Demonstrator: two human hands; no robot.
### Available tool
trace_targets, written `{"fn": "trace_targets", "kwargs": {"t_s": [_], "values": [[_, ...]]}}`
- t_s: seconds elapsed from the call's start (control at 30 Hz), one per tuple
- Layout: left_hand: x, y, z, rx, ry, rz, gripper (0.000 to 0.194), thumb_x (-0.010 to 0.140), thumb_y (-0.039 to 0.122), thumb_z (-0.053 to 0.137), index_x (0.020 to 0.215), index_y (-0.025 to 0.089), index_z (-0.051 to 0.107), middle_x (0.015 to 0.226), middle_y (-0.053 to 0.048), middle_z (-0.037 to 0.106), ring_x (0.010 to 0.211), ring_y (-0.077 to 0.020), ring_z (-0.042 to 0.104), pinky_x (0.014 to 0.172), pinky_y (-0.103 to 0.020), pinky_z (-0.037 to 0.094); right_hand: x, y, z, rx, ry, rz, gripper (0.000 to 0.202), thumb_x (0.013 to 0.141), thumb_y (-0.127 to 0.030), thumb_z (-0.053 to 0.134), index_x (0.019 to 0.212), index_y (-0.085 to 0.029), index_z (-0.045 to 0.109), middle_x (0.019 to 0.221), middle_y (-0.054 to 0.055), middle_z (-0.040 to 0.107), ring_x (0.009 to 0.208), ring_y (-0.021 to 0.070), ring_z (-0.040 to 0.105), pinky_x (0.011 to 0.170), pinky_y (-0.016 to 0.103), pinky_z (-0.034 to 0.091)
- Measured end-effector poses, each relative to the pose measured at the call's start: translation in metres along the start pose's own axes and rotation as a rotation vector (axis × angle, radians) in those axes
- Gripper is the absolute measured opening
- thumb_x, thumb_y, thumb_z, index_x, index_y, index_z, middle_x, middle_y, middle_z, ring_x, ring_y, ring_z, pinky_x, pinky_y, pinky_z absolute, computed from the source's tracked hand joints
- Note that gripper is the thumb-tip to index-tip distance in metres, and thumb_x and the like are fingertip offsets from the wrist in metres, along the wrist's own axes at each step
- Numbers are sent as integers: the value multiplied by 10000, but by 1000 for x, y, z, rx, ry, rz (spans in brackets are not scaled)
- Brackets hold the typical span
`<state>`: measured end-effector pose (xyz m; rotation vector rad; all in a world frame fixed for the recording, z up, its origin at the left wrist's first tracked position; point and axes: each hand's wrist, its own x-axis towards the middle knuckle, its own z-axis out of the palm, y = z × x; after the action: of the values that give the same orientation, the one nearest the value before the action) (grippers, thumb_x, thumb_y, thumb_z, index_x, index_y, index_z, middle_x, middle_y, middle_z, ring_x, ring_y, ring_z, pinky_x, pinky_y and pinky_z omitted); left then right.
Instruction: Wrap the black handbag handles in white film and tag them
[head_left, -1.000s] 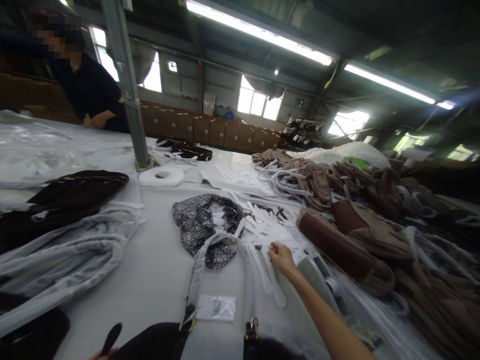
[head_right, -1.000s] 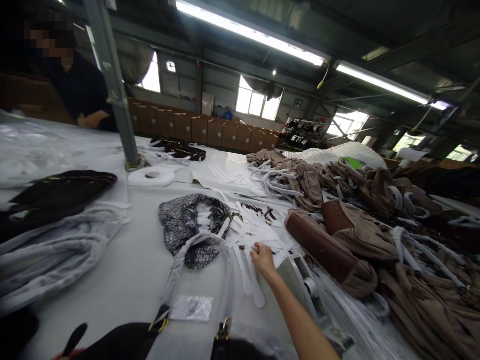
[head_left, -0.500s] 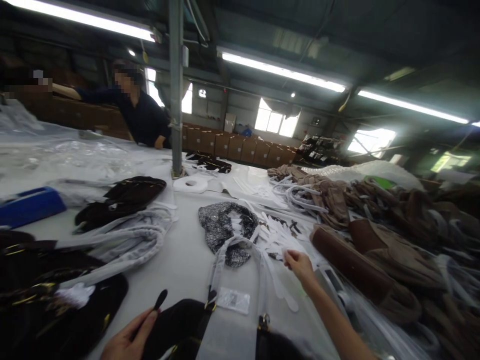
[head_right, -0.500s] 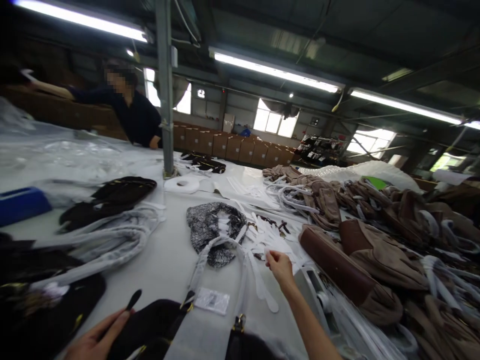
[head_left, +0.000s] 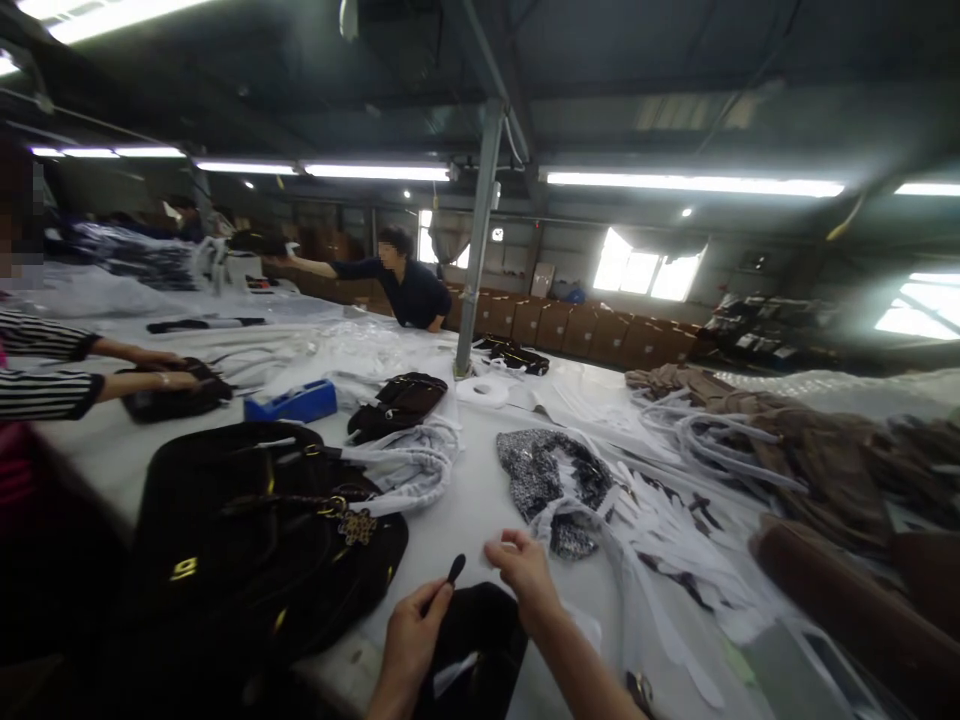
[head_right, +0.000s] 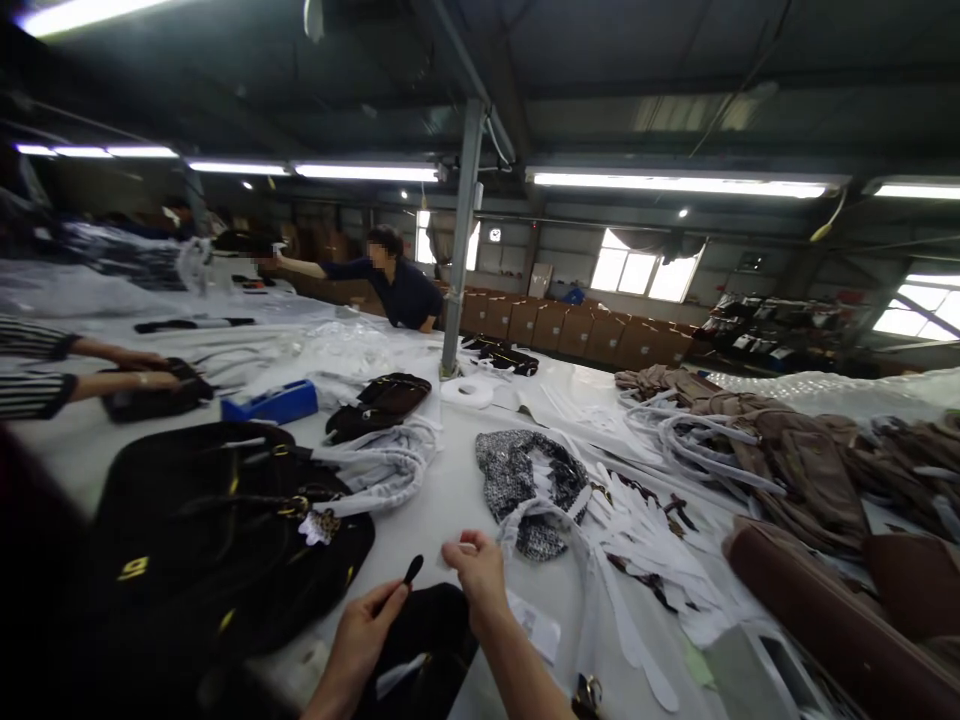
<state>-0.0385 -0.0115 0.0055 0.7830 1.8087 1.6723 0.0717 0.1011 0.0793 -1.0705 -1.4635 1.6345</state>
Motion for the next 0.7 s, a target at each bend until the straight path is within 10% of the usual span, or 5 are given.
{"fn": "trace_targets", "kwargs": {"t_s": [0.33, 0.7], "values": [[-3, 11, 0, 7, 27, 21, 321, 705, 454, 626, 833, 189, 754, 873, -58, 753, 889, -299, 665, 844, -350, 490, 9, 17, 25, 12, 45, 40, 340, 589, -460, 690, 736, -193, 541, 606, 14, 610, 582, 162, 578, 510, 244, 409], [-3, 8, 1, -15, 7, 7, 293, 715, 423, 609, 842, 198, 748, 889, -63, 745, 904, -288, 652, 862, -359, 473, 3, 22, 29, -170, -197, -117, 205, 669, -369, 604, 712, -169, 608, 649, 18, 668, 652, 182, 608, 619, 262, 439]]}}
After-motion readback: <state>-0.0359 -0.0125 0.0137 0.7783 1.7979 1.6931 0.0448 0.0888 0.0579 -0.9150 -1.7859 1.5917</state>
